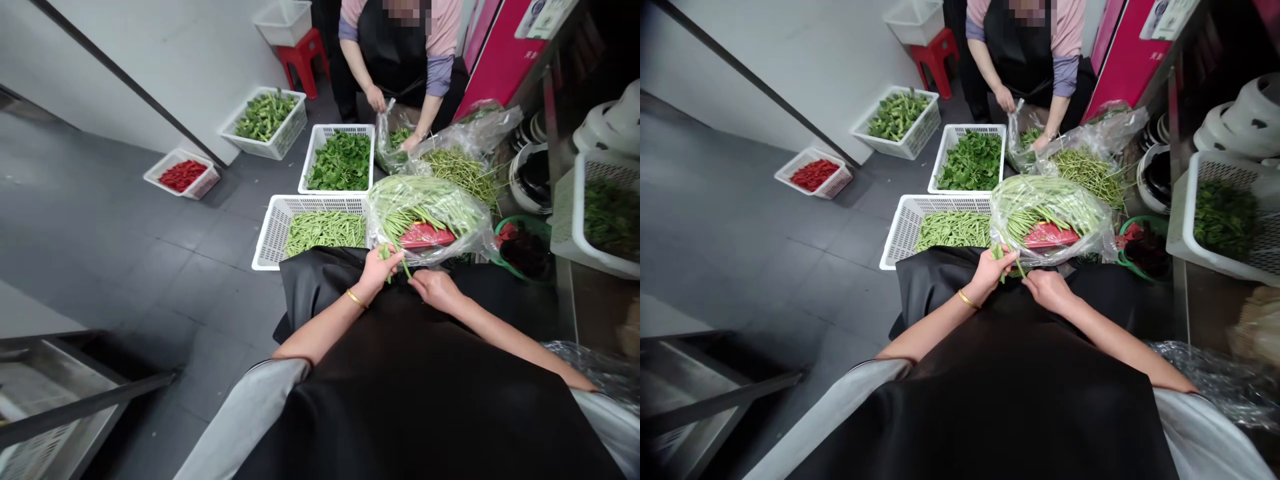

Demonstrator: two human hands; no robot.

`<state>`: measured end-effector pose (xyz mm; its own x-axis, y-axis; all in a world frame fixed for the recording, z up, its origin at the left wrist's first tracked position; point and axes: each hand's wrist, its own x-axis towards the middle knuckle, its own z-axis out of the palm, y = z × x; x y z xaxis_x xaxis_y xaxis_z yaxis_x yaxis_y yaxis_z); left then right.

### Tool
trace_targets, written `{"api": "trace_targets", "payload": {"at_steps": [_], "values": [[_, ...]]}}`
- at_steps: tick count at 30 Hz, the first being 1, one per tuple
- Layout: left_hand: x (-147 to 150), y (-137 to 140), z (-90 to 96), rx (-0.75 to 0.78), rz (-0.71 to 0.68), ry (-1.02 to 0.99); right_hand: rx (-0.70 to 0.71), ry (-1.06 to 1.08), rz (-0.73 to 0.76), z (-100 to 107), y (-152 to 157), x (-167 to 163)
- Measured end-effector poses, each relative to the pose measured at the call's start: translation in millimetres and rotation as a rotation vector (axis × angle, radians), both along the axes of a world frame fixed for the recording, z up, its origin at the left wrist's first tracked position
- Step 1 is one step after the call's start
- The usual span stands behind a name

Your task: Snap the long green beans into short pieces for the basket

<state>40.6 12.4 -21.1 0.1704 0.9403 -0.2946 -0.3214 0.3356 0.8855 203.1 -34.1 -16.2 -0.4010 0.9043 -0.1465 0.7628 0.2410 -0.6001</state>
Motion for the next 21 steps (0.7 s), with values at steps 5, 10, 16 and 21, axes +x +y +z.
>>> {"api": "trace_targets", "payload": {"at_steps": [5, 10, 16, 21], "values": [[-6.2, 1.2, 24.1, 0.094, -0.116, 0.045, -0.185, -0.363, 0.319, 2.6, 7.1, -3.5], [-14.7, 3.5, 39.5, 0.0, -0.372, -0.065, -0.292, 0.34, 0.013, 35.1, 39.5, 27.7], [-8.8, 12.3, 27.6, -0.13, -0.137, -0.15, 0.02, 0.931, -0.456, 61.3, 37.4, 17.9], [-3.7, 20.4, 23.2, -0.175, -0.049, -0.083, -0.213, 0.91, -0.329, 26.6, 31.7, 1.5]]}}
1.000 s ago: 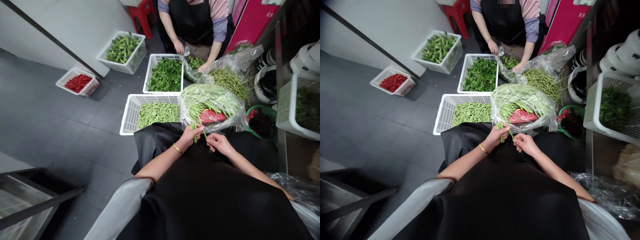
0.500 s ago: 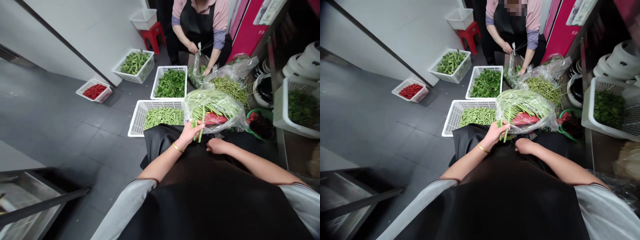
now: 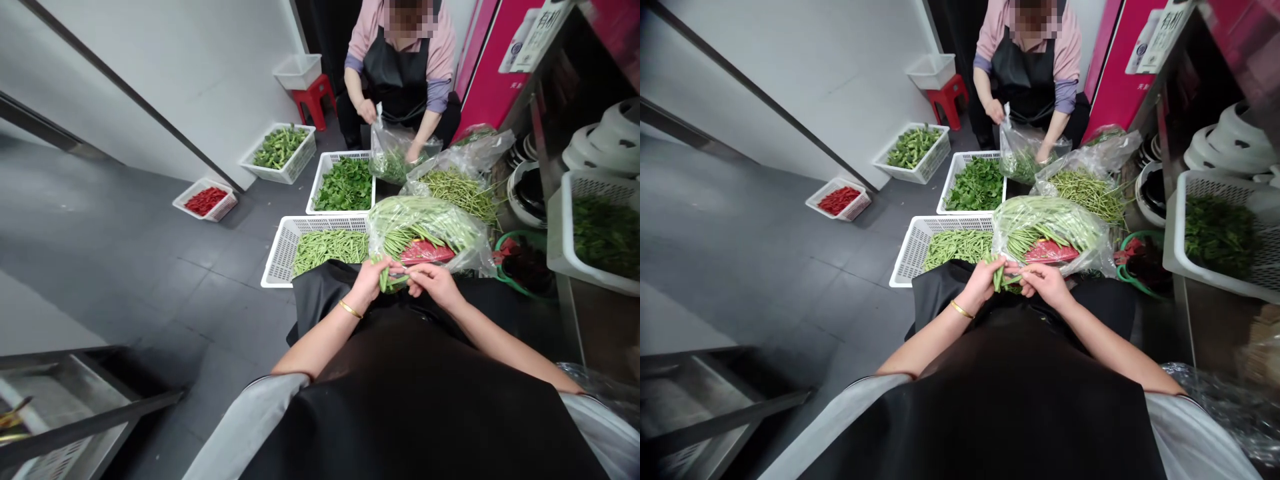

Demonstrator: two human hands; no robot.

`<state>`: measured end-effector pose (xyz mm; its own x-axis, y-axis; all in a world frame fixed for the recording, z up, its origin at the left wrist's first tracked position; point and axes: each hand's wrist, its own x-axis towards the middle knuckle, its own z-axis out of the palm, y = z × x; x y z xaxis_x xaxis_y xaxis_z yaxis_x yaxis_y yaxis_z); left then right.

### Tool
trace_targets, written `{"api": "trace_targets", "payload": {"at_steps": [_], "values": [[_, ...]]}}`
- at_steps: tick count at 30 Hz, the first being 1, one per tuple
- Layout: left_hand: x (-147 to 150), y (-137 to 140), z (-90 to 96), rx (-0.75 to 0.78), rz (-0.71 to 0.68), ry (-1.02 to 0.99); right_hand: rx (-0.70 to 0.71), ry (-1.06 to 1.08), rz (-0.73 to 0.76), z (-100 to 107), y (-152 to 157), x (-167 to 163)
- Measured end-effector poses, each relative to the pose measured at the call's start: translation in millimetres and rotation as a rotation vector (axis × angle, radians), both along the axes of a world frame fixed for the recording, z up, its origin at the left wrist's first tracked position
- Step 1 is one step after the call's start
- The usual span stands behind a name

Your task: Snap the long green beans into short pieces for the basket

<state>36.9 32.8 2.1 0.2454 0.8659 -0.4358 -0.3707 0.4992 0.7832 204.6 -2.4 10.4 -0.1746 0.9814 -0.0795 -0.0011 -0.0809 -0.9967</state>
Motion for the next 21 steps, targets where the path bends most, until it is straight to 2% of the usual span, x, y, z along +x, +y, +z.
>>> {"api": "trace_targets", "payload": {"at_steps": [2, 7, 9, 10, 12, 16, 17, 18, 20, 21], "values": [[0.7, -2.4, -2.7, 0.06, -0.164, 0.088, 0.05, -0.118, 0.099, -12.1, 2.7, 1.3], [-8.0, -8.9, -12.1, 0.151, -0.524, 0.269, 0.424, -0.773, 0.398, -15.1, 3.9, 23.5], [-8.3, -9.5, -16.3, 0.154, -0.69, 0.263, 0.461, -0.879, 0.52, -12.7, 2.9, 31.0], [-5.9, -9.4, -18.6, 0.135, -0.716, 0.224, 0.461, -0.864, 0.537, -12.5, 3.3, 32.4], [4.1, -8.0, -23.8, 0.064, -0.6, 0.089, 0.412, -0.749, 0.424, -15.6, 6.9, 29.7], [26.6, 2.0, -36.4, -0.095, -0.129, -0.111, 0.181, -0.556, -0.078, -38.6, 27.3, 14.1], [28.3, 5.7, -39.8, -0.152, -0.063, -0.119, 0.156, -0.573, -0.1, -47.0, 34.9, 13.0], [27.8, 9.6, -43.2, -0.21, -0.02, -0.122, 0.143, -0.62, -0.044, -55.5, 43.6, 14.8], [21.4, 16.5, -49.6, -0.278, 0.012, -0.143, 0.103, -0.788, 0.153, -71.9, 63.9, 27.4], [16.8, 19.1, -52.5, -0.282, 0.009, -0.167, 0.065, -0.9, 0.2, -79.0, 75.4, 37.5]]}}
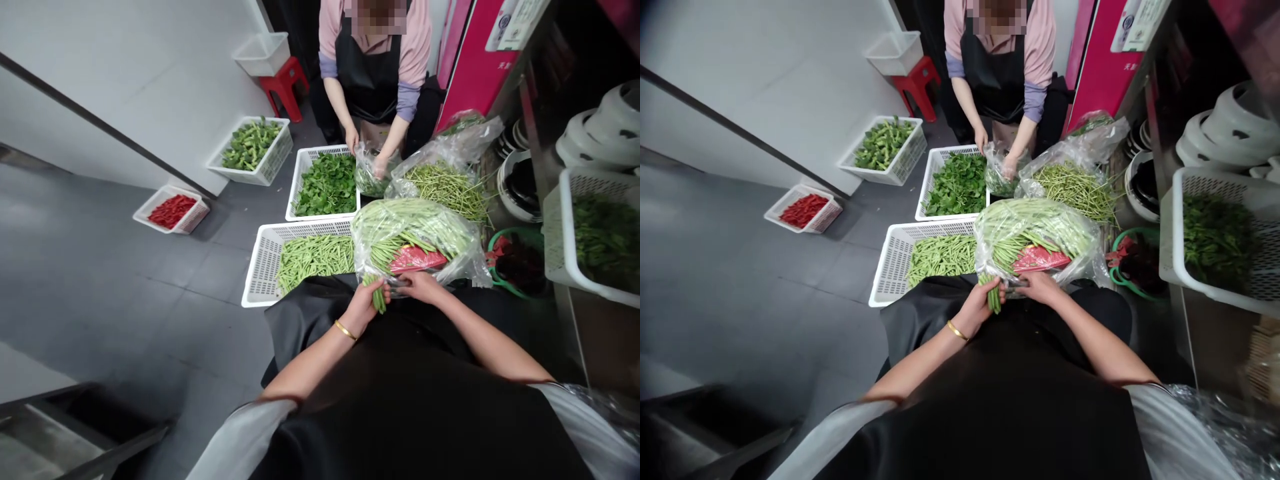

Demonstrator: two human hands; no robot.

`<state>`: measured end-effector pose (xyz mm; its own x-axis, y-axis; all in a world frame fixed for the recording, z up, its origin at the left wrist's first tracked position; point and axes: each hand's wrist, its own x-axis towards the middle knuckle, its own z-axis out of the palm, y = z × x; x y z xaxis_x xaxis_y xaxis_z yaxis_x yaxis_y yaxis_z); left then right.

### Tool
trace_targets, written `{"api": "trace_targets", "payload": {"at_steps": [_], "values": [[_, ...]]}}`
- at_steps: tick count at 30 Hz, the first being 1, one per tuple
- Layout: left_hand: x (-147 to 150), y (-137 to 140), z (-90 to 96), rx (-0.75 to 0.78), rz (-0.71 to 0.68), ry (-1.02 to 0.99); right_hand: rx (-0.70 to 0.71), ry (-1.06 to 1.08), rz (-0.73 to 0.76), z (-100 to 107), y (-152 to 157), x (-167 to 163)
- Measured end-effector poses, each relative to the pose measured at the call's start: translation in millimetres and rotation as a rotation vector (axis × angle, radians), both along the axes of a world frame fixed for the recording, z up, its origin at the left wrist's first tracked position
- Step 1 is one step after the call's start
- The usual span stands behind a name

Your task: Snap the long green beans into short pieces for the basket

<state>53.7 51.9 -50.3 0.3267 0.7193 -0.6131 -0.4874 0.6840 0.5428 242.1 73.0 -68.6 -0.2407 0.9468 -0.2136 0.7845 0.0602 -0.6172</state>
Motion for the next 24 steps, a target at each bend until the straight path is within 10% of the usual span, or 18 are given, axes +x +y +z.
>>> {"api": "trace_targets", "payload": {"at_steps": [4, 9, 18, 24], "values": [[-13.8, 2.4, -7.9, 0.018, -0.125, -0.06, -0.013, -0.484, -0.265, -18.2, 47.0, 42.9], [-16.4, 3.7, -8.5, -0.024, -0.245, 0.011, -0.009, -0.66, -0.216, -18.2, 62.6, 54.2], [1.5, -3.2, -10.5, 0.15, -0.171, 0.195, -0.001, 0.155, -0.182, 2.0, -46.6, -19.6], [-2.2, -14.7, -0.5, 0.253, -0.229, 0.163, 0.148, 0.171, -0.064, 33.7, -65.8, -44.1]]}}
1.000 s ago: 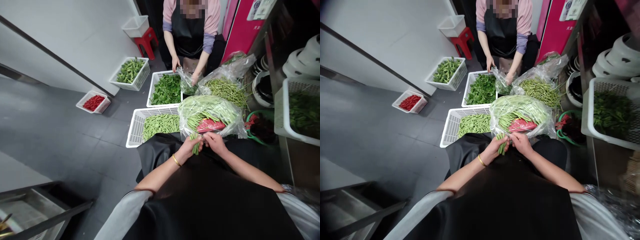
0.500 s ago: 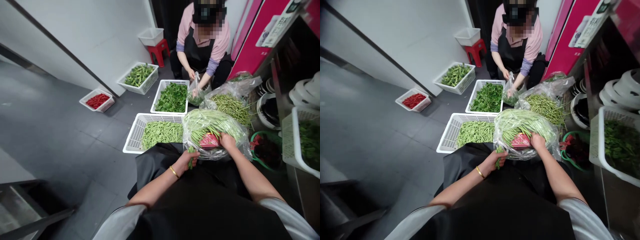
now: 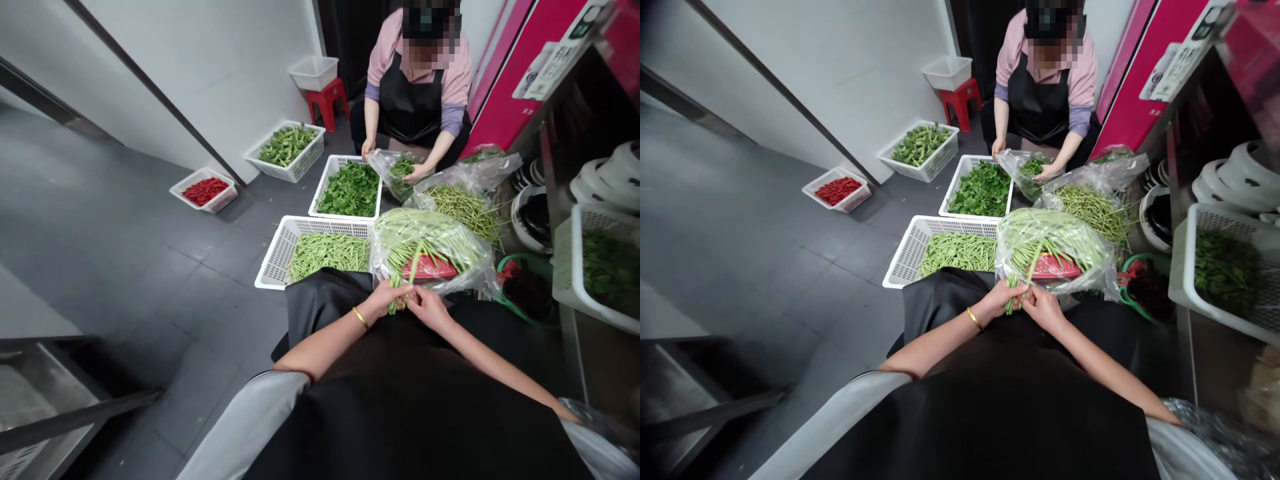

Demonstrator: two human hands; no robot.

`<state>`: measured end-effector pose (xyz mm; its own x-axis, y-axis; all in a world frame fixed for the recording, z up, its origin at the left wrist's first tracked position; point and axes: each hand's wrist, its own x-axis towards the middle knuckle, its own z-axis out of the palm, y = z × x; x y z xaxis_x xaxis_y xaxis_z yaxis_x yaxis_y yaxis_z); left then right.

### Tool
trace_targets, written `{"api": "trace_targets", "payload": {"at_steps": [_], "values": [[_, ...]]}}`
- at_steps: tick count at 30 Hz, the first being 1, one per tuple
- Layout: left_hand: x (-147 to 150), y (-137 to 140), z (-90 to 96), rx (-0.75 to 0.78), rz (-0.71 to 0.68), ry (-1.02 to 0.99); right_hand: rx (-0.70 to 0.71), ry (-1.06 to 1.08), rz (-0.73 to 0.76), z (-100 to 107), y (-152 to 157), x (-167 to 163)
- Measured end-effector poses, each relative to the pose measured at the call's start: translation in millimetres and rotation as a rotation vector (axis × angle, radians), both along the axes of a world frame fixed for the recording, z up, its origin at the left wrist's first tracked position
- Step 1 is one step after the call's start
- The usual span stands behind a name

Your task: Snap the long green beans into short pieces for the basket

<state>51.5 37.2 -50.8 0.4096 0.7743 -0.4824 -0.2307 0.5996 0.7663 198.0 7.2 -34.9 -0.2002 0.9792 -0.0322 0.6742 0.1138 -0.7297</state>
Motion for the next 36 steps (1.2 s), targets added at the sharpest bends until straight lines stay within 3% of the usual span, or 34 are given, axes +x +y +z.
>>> {"api": "trace_targets", "payload": {"at_steps": [3, 7, 13, 17, 19, 22, 23, 26, 28, 31, 34, 36], "values": [[-4.8, -2.9, 11.6, 0.06, 0.052, -0.01, -0.035, 0.05, 0.076, 18.2, 6.5, 11.5], [-11.1, -0.5, 28.2, 0.094, 0.208, -0.144, -0.178, 0.236, 0.023, 35.3, 3.1, 27.9], [-10.7, -4.8, 40.6, 0.159, 0.276, -0.102, 0.045, 0.128, 0.135, 47.2, -13.2, 9.5], [-5.1, -11.9, 38.0, 0.193, 0.256, -0.079, -0.055, 0.242, 0.119, 44.0, -11.7, 3.4], [-2.7, -14.4, 34.1, 0.135, 0.189, -0.145, -0.119, 0.391, 0.066, 43.9, -13.6, 0.9], [-4.2, -14.7, 30.1, -0.022, -0.02, -0.249, -0.168, 0.583, 0.069, 46.8, -17.8, -1.3], [-6.9, -13.9, 30.5, -0.052, -0.087, -0.271, -0.25, 0.609, 0.138, 47.7, -18.0, 1.0], [-19.4, -10.7, 37.4, -0.058, -0.261, -0.315, -0.673, 0.491, 0.444, 47.6, -12.7, 21.2], [-27.0, -9.8, 43.7, -0.054, -0.386, -0.314, -0.809, 0.366, 0.466, 45.9, -6.8, 38.6], [-30.4, -11.8, 48.9, -0.079, -0.516, -0.276, -0.67, 0.497, 0.26, 43.3, -0.8, 46.3], [-27.3, -15.0, 47.4, -0.122, -0.552, -0.277, -0.427, 0.74, 0.133, 38.8, 2.3, 26.1], [-25.3, -16.5, 44.5, -0.151, -0.527, -0.298, -0.24, 0.647, 0.042, 32.9, 7.7, 10.6]]}}
